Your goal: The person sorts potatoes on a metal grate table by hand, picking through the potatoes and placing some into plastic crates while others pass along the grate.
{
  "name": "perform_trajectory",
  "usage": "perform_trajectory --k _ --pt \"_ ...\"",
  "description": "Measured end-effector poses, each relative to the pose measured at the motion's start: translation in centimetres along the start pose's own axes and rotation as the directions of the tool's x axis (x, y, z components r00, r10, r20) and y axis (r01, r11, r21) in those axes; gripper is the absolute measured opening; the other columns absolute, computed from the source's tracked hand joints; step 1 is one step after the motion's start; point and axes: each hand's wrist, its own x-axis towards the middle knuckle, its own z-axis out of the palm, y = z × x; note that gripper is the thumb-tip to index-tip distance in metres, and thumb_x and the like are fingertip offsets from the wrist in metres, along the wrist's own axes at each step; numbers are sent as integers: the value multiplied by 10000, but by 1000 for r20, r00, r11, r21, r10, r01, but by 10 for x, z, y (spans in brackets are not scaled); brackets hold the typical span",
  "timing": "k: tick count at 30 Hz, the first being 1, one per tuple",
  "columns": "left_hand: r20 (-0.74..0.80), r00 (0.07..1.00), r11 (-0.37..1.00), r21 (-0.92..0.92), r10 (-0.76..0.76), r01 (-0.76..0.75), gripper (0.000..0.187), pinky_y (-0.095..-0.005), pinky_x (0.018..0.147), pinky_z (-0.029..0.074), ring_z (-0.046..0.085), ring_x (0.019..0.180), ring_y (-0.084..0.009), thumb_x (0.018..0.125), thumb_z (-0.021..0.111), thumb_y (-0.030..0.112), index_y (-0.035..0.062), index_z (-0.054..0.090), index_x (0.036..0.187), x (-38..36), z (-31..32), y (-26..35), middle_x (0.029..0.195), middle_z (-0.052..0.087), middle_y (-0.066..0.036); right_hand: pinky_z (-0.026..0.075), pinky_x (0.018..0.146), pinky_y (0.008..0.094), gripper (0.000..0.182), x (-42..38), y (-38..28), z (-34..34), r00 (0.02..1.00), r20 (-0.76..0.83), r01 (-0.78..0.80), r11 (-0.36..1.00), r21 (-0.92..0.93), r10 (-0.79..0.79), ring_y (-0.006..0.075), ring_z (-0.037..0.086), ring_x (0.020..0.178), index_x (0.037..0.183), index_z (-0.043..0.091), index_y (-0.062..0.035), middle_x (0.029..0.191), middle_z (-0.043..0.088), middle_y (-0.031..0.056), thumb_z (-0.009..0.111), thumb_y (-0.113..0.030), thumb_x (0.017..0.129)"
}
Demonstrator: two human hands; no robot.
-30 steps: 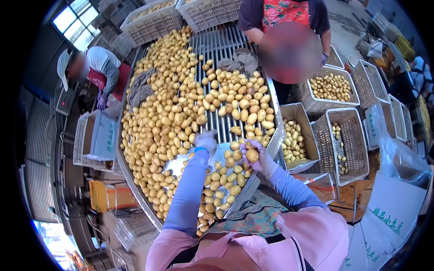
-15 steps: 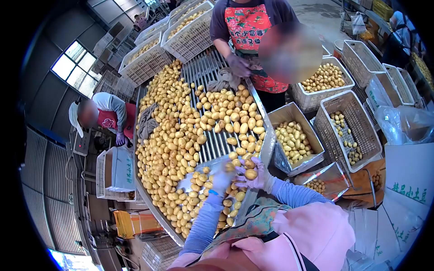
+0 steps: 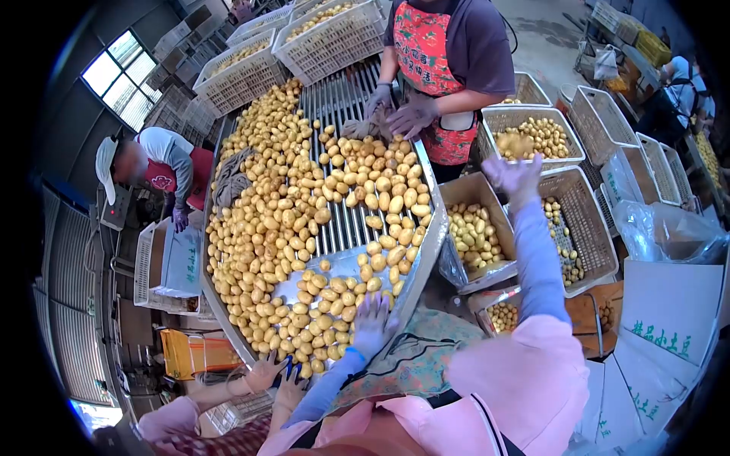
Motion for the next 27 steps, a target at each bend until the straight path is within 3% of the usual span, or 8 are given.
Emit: perform_trajectory --k 2,5,9,13,17,22,23,27 --pt "9 999 996 -83 34 -33 698 -543 1191 212 297 1455 -412 952 581 397 60 362 1523 -71 6 -36 1563 352 -203 365 1122 557 923 1 -10 15 989 49 151 956 -253 -143 389 271 1477 1611 20 -154 1641 141 202 529 -562 959" --pt "125 962 961 162 -243 222 708 -548 1215 138 233 1489 -417 958 542 429 49 359 1527 -144 -9 -85 1591 331 -172 466 931 387 552 34 54 -63 895 435 444 271 -854 -98 160 516 1123 1367 508 -90 1211 545 113 623 -385 916" --pt "-234 686 647 228 -689 728 769 -575 1217 82 207 1497 -432 957 509 487 14 324 1534 -132 25 -108 1607 302 -192 239 1174 526 725 -114 198 -82 539 680 778 -603 -177 496 419 388 1359 1361 562 -137 1397 486 203 768 -484 758" --pt "-497 548 622 21 -673 783 794 -592 1207 94 188 1498 -439 948 513 509 -2 323 1526 -78 67 -65 1600 274 -243 105 1203 588 824 -189 310 -104 488 346 871 -423 -250 801 528 172 1460 1499 438 -302 1618 197 239 692 -608 777" --pt "-21 889 888 33 -458 458 792 -607 1198 107 200 1491 -436 943 509 519 -21 354 1501 -114 -18 -40 1564 315 -265 254 1152 580 621 -147 307 -97 124 366 986 -74 -147 922 427 359 1396 1349 610 -254 1472 469 168 712 -513 794" --pt "-165 757 766 15 -632 643 752 -633 1186 110 226 1480 -437 952 490 513 11 377 1500 -198 -2 -111 1558 322 -268 248 1109 568 608 -39 253 -82 405 762 799 -601 -26 505 378 333 1375 1370 584 -257 1532 404 124 686 -506 826" --pt "-198 684 683 86 -702 726 744 -644 1184 89 205 1491 -429 961 476 512 18 368 1508 -181 1 -112 1574 294 -264 155 1155 620 687 -35 250 -61 714 552 573 -812 -110 430 450 275 1415 1481 465 -317 1585 333 127 594 -614 875" --pt "-317 396 387 94 -862 917 747 -645 1186 49 144 1513 -422 988 425 520 34 307 1543 -59 15 -131 1624 202 -243 40 1183 640 727 -30 301 -47 826 444 475 -853 -217 347 515 147 1469 1537 374 -334 1626 260 152 491 -686 912"
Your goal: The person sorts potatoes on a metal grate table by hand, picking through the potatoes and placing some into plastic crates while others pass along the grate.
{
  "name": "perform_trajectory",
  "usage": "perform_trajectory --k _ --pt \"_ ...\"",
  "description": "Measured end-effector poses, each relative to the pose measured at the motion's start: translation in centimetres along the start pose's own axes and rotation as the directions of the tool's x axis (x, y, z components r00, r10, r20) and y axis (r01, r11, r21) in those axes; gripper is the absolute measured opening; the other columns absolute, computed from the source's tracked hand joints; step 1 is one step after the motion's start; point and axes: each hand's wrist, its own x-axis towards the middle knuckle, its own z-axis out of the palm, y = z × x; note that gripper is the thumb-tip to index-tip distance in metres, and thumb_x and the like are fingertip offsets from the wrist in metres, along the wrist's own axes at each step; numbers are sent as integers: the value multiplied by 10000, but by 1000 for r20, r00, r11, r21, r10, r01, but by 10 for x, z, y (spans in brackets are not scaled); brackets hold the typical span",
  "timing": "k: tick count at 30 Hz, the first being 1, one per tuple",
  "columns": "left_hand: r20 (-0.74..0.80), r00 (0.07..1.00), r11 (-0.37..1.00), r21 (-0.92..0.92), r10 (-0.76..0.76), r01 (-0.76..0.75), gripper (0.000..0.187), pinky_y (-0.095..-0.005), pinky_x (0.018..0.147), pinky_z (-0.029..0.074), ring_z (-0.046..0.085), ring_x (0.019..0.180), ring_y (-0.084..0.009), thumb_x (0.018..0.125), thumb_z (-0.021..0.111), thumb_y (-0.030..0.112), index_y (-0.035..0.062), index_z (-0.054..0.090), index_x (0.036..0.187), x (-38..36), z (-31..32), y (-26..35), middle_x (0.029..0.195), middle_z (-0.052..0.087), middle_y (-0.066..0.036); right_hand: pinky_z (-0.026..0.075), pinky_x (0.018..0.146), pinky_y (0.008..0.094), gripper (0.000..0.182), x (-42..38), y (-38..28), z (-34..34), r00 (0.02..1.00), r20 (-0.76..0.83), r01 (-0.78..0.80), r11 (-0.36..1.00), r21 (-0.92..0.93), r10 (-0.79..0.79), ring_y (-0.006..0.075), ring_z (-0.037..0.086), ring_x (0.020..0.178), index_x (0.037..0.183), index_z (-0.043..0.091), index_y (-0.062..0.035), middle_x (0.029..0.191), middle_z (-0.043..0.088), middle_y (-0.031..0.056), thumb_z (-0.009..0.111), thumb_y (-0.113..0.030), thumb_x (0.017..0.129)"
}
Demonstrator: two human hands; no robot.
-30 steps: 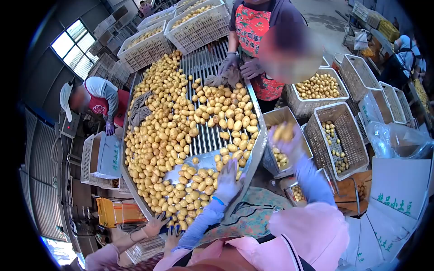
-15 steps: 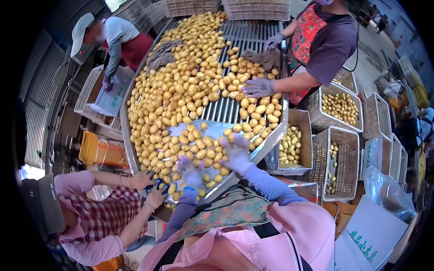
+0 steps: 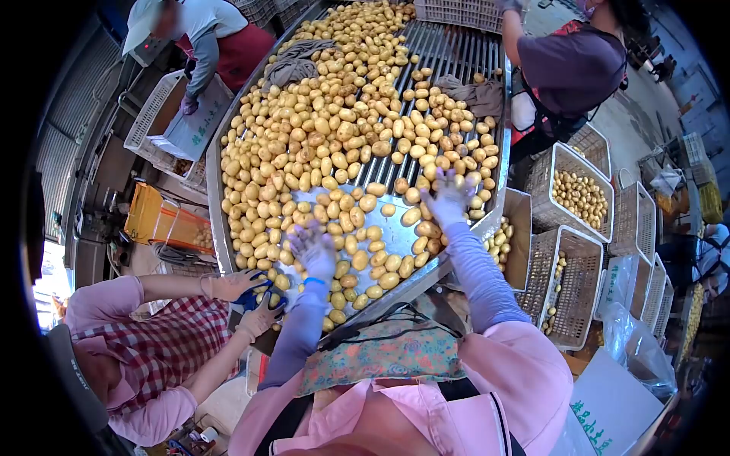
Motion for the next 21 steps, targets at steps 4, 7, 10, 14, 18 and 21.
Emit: perform_trajectory --k 4,7,10,14,18,21 --pt "10 960 954 -118 278 -275 746 -623 1194 72 152 1523 -380 981 452 529 85 300 1561 -7 -7 54 1635 211 -208 40 1183 649 732 -13 -53 16 948 45 312 949 52 -315 496 127 1488 1559 328 -324 1637 238 141 464 -673 930" --pt "204 861 880 -212 466 -426 772 -621 1197 71 145 1532 -343 952 515 541 123 306 1567 -46 -34 48 1637 224 -185 99 1181 651 692 -51 -64 21 796 -13 606 794 52 -606 487 157 1482 1543 359 -343 1637 232 132 462 -658 936" --pt "86 818 809 -238 568 -537 776 -598 1211 68 151 1520 -393 910 599 522 120 371 1533 -87 -43 -13 1636 193 -217 107 1177 665 671 -87 -64 17 714 93 668 714 209 -694 482 149 1487 1497 436 -366 1638 232 120 561 -638 896" --pt "155 906 919 -66 395 -389 778 -596 1211 60 131 1516 -417 923 585 519 89 368 1534 -95 -66 -67 1634 193 -228 23 1198 631 669 -142 -90 32 585 -84 794 549 260 -807 445 127 1507 1455 498 -363 1606 298 139 604 -631 852" --pt "14 997 992 -99 77 -75 792 -607 1204 72 123 1499 -477 935 559 504 26 346 1530 -82 -25 -51 1624 192 -253 96 1213 584 616 -153 -119 29 453 10 824 423 377 -891 404 198 1499 1403 549 -360 1603 305 123 666 -549 828" --pt "230 844 875 -108 485 -473 785 -616 1199 85 163 1488 -489 942 547 500 25 341 1531 -92 -59 -23 1610 227 -262 181 1207 546 549 -137 -99 27 376 9 840 344 420 -927 377 282 1471 1337 602 -331 1584 338 113 690 -504 823"
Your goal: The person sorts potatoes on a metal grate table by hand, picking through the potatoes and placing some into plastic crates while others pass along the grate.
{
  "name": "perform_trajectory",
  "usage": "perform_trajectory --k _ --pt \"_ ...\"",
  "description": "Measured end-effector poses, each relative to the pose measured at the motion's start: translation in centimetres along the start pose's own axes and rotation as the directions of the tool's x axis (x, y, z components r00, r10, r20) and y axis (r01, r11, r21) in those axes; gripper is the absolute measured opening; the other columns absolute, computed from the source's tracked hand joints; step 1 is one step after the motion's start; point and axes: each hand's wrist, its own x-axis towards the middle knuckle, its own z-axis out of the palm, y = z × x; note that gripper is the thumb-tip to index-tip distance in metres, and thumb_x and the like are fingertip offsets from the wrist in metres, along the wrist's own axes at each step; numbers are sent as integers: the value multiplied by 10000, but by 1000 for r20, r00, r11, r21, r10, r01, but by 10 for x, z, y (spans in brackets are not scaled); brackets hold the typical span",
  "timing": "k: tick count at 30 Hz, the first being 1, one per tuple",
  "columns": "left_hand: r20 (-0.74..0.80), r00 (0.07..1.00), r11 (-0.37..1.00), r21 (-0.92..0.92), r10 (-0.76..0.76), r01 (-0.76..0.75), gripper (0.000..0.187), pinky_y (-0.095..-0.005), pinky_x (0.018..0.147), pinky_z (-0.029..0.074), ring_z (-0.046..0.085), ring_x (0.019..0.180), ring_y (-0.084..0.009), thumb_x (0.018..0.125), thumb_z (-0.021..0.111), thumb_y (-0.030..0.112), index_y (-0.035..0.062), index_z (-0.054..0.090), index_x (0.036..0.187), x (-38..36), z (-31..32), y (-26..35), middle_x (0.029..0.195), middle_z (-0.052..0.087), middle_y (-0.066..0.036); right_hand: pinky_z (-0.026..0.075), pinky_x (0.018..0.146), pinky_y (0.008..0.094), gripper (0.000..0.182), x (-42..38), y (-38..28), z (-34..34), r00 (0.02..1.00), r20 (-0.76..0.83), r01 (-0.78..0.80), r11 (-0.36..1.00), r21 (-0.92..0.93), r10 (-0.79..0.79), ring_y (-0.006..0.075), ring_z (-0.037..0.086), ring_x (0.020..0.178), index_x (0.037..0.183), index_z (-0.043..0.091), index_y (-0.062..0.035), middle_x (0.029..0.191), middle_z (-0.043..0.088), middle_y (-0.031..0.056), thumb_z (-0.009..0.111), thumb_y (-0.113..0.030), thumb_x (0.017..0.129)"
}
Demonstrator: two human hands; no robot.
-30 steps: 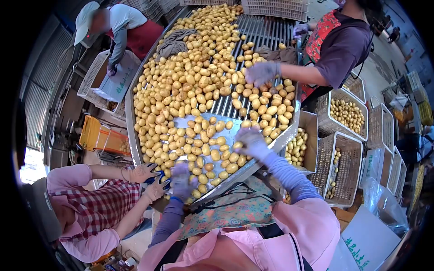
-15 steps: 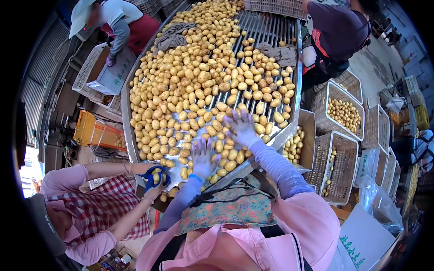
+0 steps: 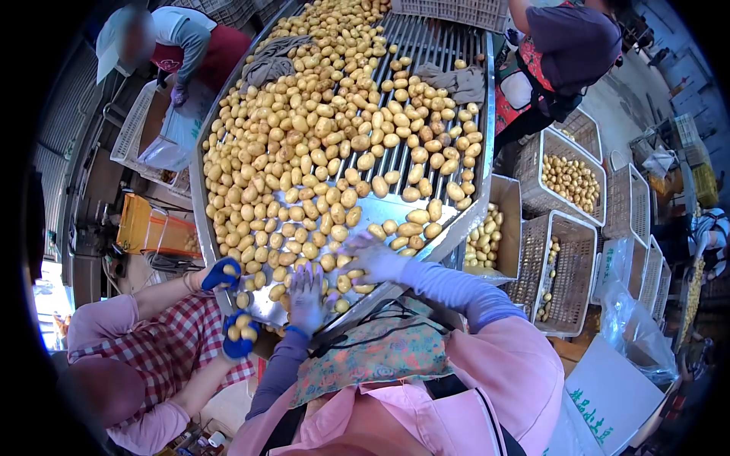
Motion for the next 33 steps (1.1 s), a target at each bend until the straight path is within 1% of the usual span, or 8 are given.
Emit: perform_trajectory --k 9,10,11,12,14,20,28,33 --pt "-337 842 878 82 -421 472 843 -608 1194 135 194 1497 -435 918 592 507 52 289 1560 90 38 -66 1628 246 -205 156 1190 587 625 -48 152 -72 602 -511 -748 658 -92 613 445 304 1445 1415 547 -304 1556 385 159 637 -574 859" --pt "-73 873 759 -532 -483 376 897 -552 1222 80 153 1509 -421 925 570 531 -11 237 1557 117 -2 -46 1607 260 -240 139 1189 608 676 -33 154 -77 577 -458 -790 604 -104 677 476 269 1455 1460 498 -327 1579 348 170 615 -613 859" --pt "126 899 877 -198 -419 437 906 -517 1236 56 120 1516 -415 928 552 532 -17 207 1560 139 24 -41 1608 221 -262 124 1194 611 690 -13 147 -77 554 -390 -828 534 -170 736 489 234 1466 1457 502 -355 1590 332 166 581 -675 851" --pt "-598 781 976 -206 -179 66 891 -533 1233 43 95 1520 -413 938 504 552 -10 205 1561 145 75 -21 1627 151 -265 129 1189 623 690 -2 154 -60 626 -432 -770 603 -208 650 480 201 1480 1448 508 -377 1597 322 159 580 -695 840" --pt "-475 880 959 258 20 118 857 -583 1220 37 86 1530 -399 961 411 581 4 220 1565 135 94 5 1644 150 -224 122 1186 628 758 20 117 -61 752 -239 -660 705 -259 615 458 196 1488 1486 468 -320 1603 315 152 581 -698 839" --pt "-88 984 963 -206 158 -173 739 -551 1205 145 202 1513 -379 933 556 497 119 371 1540 3 7 -4 1599 294 -196 114 1196 586 772 -20 54 -44 963 -123 -269 912 -310 242 389 201 1497 1502 444 -262 1571 365 136 638 -604 839" --pt "-256 826 863 -83 -502 499 691 -562 1210 62 207 1514 -358 985 487 472 20 387 1497 -1 19 -80 1561 351 -237 155 1211 576 598 27 -53 2 983 173 -56 998 -41 62 392 181 1507 1393 578 -321 1601 322 83 679 -513 836" --pt "-45 998 999 3 -41 41 732 -544 1222 49 224 1509 -351 955 521 515 51 380 1504 11 -2 -48 1560 374 -180 244 1189 531 413 9 -16 14 955 71 273 945 183 -289 375 387 1401 1278 662 -276 1477 498 87 663 -404 885"
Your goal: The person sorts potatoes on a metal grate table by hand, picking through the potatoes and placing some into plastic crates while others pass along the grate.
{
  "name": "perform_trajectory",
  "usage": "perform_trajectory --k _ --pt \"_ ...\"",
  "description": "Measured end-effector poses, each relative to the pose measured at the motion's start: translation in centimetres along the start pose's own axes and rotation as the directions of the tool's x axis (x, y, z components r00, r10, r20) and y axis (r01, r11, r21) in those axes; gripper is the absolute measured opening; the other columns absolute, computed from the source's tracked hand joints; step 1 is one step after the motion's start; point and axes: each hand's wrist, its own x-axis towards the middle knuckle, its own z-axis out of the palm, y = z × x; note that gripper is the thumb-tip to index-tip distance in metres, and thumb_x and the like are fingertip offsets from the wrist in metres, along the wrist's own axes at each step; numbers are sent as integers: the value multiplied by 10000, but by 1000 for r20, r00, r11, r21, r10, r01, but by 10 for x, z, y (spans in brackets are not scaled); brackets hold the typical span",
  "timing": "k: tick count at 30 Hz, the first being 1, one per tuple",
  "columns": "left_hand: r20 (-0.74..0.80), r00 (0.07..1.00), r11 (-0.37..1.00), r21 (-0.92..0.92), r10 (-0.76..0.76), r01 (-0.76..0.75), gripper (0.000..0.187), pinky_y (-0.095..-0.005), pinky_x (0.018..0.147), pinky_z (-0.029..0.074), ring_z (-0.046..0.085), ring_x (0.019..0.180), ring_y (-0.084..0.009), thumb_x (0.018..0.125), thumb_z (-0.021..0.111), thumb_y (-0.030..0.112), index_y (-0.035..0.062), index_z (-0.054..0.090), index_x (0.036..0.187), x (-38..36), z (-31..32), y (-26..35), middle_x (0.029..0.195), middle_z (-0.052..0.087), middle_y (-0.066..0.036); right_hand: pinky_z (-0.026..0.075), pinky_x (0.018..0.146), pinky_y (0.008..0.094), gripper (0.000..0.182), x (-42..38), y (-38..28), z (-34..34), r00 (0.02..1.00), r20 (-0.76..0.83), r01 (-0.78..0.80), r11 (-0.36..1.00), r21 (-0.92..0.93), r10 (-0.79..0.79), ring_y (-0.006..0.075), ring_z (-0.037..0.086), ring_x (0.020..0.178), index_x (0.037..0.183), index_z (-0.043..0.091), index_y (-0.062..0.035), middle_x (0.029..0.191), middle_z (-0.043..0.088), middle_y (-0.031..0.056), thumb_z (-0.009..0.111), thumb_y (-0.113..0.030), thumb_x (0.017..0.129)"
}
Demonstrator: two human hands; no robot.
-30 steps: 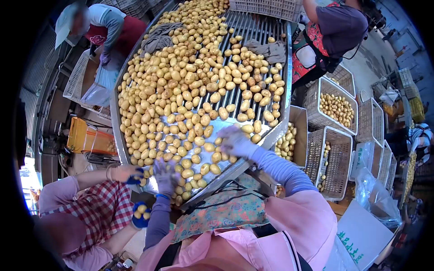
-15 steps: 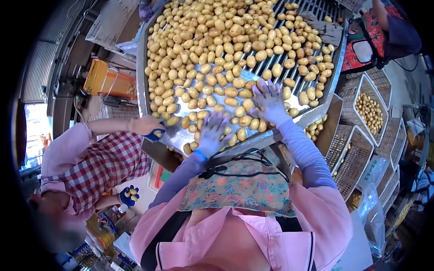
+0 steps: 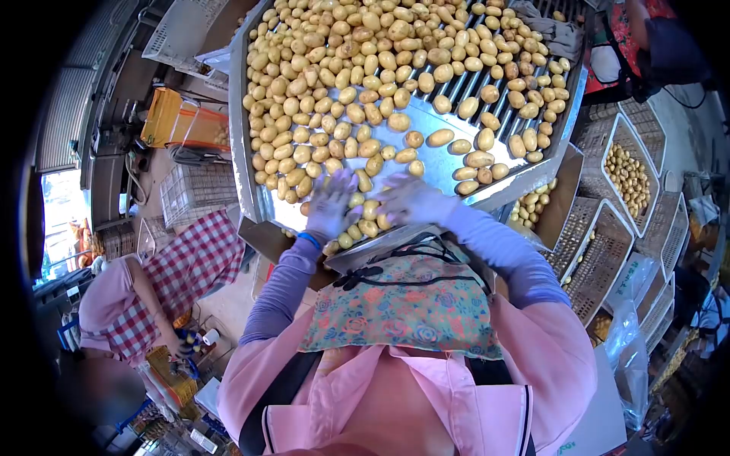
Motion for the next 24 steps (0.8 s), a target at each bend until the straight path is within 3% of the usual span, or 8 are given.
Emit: perform_trajectory --k 3,5,8,11,13,16,22,24 --pt "27 999 986 -162 -20 24 786 -558 1224 29 167 1526 -360 948 503 555 100 306 1559 7 10 -46 1639 220 -173 437 1040 446 293 -34 30 -52 961 14 -270 921 282 277 323 598 1162 1189 699 -219 1246 675 63 643 -311 916" --pt "-117 970 965 125 -215 229 866 -613 1206 -2 108 1539 -366 950 451 612 40 253 1569 28 25 -70 1638 193 -216 504 905 418 261 -57 54 -57 749 -407 -577 817 -13 522 310 644 1025 1158 704 -212 1259 656 64 641 -250 907" --pt "-107 890 886 95 -444 454 915 -651 1185 96 189 1511 -404 952 416 642 -51 278 1534 93 37 -30 1612 253 -246 521 861 424 271 -19 57 -78 847 -440 -452 838 -305 297 302 657 961 1150 706 -226 1190 652 86 627 -222 890" --pt "87 871 874 113 -483 473 903 -680 1168 112 214 1496 -408 943 450 618 -44 282 1534 110 32 28 1585 298 -251 518 864 425 289 20 60 -62 805 -79 -569 729 -380 588 286 655 964 1142 706 -239 1132 641 84 635 -243 862" --pt "-267 962 999 0 -52 54 769 -650 1186 116 216 1491 -408 955 503 515 67 320 1552 86 48 51 1582 310 -229 521 852 417 284 17 50 -77 781 -68 -597 711 -371 621 282 655 965 1133 706 -234 1060 632 78 623 -272 864" --pt "-63 956 955 -61 286 -290 698 -606 1200 101 183 1512 -392 935 551 461 138 369 1526 41 25 40 1592 316 -173 524 907 401 407 -37 48 -86 784 -289 -488 833 260 549 296 636 1009 1207 681 -171 1105 639 86 752 -213 809" --pt "-115 955 962 -50 -274 270 698 -571 1209 64 151 1513 -420 975 498 471 102 333 1544 7 25 -55 1600 293 -189 479 991 310 482 -293 -14 -142 -320 -708 -525 504 685 629 181 589 1146 1299 584 4 1268 605 133 728 -25 840" --pt "-64 862 864 -16 -502 502 742 -579 1203 61 121 1508 -464 1009 412 536 79 260 1574 26 20 -54 1627 216 -238 450 1048 399 662 -373 -30 -135 -117 -926 -982 -183 53 359 267 576 1203 1436 503 -38 1341 582 177 770 -144 840"
